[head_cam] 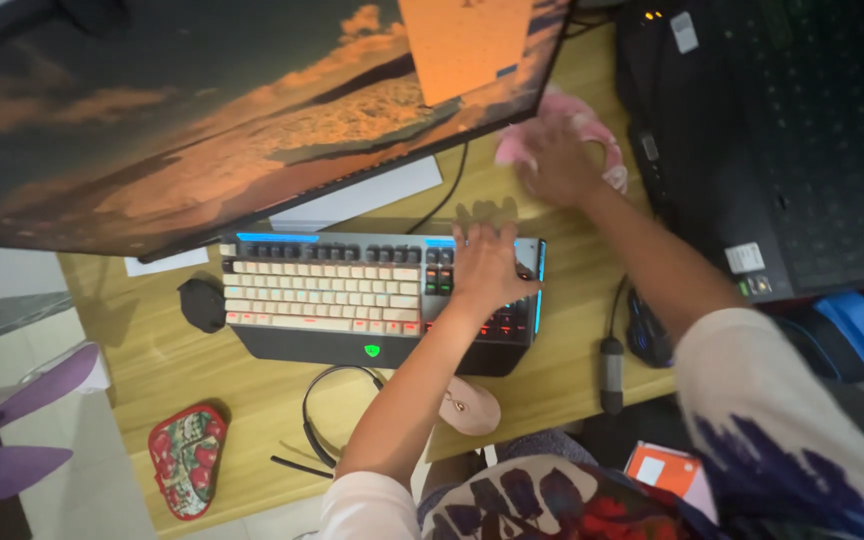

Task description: The recorder uses a pink cloth to wipe down a computer monitor, keyboard, mouse, and desk surface.

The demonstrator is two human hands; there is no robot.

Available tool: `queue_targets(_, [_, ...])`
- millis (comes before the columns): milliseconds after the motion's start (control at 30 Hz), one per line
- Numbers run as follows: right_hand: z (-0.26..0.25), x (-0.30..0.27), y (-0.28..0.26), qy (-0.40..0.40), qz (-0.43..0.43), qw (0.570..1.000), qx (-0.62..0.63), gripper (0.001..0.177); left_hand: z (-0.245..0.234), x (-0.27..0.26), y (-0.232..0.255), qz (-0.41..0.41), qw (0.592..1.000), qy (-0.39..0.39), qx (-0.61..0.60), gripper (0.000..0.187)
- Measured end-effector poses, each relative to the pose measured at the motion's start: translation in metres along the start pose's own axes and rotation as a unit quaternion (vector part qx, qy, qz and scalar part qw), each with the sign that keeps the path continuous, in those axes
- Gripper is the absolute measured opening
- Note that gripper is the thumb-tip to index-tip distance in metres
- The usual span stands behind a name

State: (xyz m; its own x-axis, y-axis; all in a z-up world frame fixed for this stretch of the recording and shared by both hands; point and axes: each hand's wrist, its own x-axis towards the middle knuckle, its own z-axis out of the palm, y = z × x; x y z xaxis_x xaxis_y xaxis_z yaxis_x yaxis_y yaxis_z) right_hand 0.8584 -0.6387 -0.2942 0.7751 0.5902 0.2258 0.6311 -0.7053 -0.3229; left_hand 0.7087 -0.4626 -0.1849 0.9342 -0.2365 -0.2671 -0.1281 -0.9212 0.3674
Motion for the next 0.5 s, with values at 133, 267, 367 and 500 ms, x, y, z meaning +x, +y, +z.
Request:
queue_targets(133, [-0.039, -0.036, -0.036, -0.066, -0.071, 0.994, 0.046, 0.059, -0.014, -0.003, -0.005, 0.029, 0.997, 0.047, -0.056, 0.097])
queue_targets(267, [-0.040, -0.078, -0.060, -0.135, -0.112, 0.984, 0.030, 0.058, -0.048, 0.000, -0.006, 0.017, 0.997, 0.031, -0.069, 0.089])
queue_targets(367, [-0.042, -0.107, -0.087, -0.248, -0.100, 0.964, -0.001, 0.054, -0.060, 0.007, -0.012, 0.023, 0.996, 0.051, -0.073, 0.089])
queue_targets(500, [-0.045, -0.149, -0.128, -0.200, -0.165, 0.961, 0.096, 0.045, -0.074, 0.018, -0.015, 0.022, 0.993, 0.069, -0.090, 0.088])
